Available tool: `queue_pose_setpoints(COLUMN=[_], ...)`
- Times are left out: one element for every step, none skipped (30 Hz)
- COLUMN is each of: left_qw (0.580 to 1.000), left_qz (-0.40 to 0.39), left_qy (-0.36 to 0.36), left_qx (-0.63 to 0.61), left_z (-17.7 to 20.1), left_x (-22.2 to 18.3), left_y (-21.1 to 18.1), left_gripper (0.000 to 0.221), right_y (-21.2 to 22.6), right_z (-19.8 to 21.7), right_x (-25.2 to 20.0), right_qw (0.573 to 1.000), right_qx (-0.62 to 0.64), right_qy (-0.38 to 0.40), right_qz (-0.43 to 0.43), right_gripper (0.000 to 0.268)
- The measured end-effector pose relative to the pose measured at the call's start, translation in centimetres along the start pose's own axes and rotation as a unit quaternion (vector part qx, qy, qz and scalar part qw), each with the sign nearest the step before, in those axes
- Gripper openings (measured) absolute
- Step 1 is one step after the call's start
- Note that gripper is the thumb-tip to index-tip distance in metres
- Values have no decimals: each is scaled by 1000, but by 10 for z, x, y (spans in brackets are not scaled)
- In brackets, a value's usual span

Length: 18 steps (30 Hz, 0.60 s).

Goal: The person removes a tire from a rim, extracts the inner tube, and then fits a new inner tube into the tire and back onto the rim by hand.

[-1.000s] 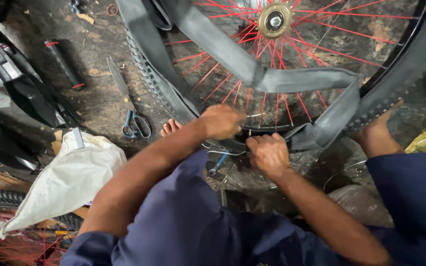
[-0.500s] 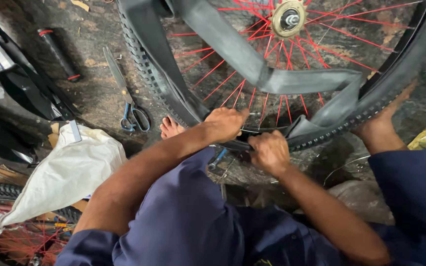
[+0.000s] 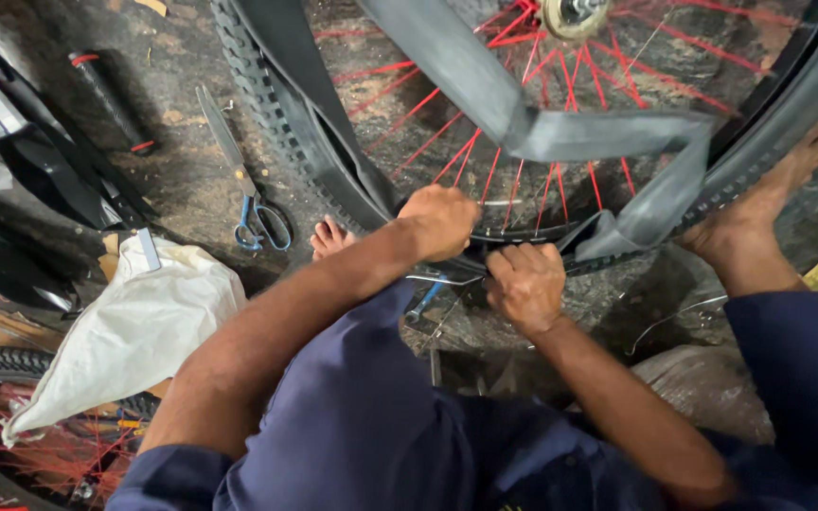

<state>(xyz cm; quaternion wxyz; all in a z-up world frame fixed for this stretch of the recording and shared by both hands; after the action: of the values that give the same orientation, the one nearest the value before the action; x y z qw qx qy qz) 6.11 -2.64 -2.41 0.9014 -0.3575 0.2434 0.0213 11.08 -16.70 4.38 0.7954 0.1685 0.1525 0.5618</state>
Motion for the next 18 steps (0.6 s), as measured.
queue_pose_setpoints(left_qw=[1000, 1000, 1000, 1000, 1000, 1000, 998, 998, 998, 998, 999, 999, 999, 999, 998, 996, 996, 996], left_qz=[-11, -9, -13, -16, -16, 4, 26, 29, 28, 26, 24, 15, 8, 10, 33, 57, 59, 44], left_qy=[-27, -26, -12, 3, 2, 26, 50, 49, 50, 50, 49, 46, 46, 47, 54, 62, 61, 70], left_qx=[-2, -3, 0, 2, 3, -5, -11, -8, -7, -7, -4, 10, 20, 19, 12, 5, 3, 13], left_z=[4, 5, 8, 10, 11, 10, 11, 14, 16, 16, 18, 19, 18, 19, 19, 19, 19, 19], left_x=[-3, -4, -2, -1, 0, 0, -2, -3, -5, -7, -7, -7, -8, -9, -8, -8, -9, -11], left_y=[1, 1, 3, 5, 4, 6, 10, 13, 14, 14, 14, 12, 10, 11, 16, 20, 21, 21], left_gripper=[26, 26, 26, 25, 25, 27, 28, 28, 29, 30, 30, 26, 23, 23, 25, 28, 28, 29], right_y=[0, -1, -2, -3, -3, -4, -1, 0, 2, 2, 0, -2, -4, -4, -4, -3, -2, -2], right_z=[-1, -3, -5, -7, -9, -10, -12, -14, -17, -21, -24, -24, -23, -22, -22, -24, -25, -26], right_x=[3, 4, 7, 10, 10, 9, 10, 11, 11, 12, 16, 20, 20, 20, 20, 20, 20, 21], right_qw=[1000, 999, 999, 999, 999, 999, 999, 999, 999, 999, 999, 999, 999, 999, 999, 999, 999, 999], right_qx=[-16, -31, -33, -37, -41, -41, -39, -38, -34, -35, -41, -43, -38, -32, -33, -34, -34, -33], right_qy=[-1, -1, -5, -8, -8, -9, -20, -31, -31, -15, -4, -7, -19, -30, -30, -24, -17, -15], right_qz=[5, 11, 10, 9, 10, 10, 16, 23, 24, 28, 30, 29, 26, 22, 22, 19, 19, 21], right_gripper=[20, 20, 20, 21, 21, 21, 21, 22, 22, 22, 21, 21, 22, 22, 22, 23, 24, 24])
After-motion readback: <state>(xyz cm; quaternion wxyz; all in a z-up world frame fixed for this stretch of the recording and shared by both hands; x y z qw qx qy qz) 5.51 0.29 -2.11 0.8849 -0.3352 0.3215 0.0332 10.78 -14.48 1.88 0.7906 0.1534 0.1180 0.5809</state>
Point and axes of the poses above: each hand's wrist, its own x-axis towards the middle knuckle, its own z-axis out of the back of the hand, y = z × x, the point moved 5 cm from there along x, towards the middle knuckle, and after that the axes turned 7 degrees about -z, right-handed, at the moved point
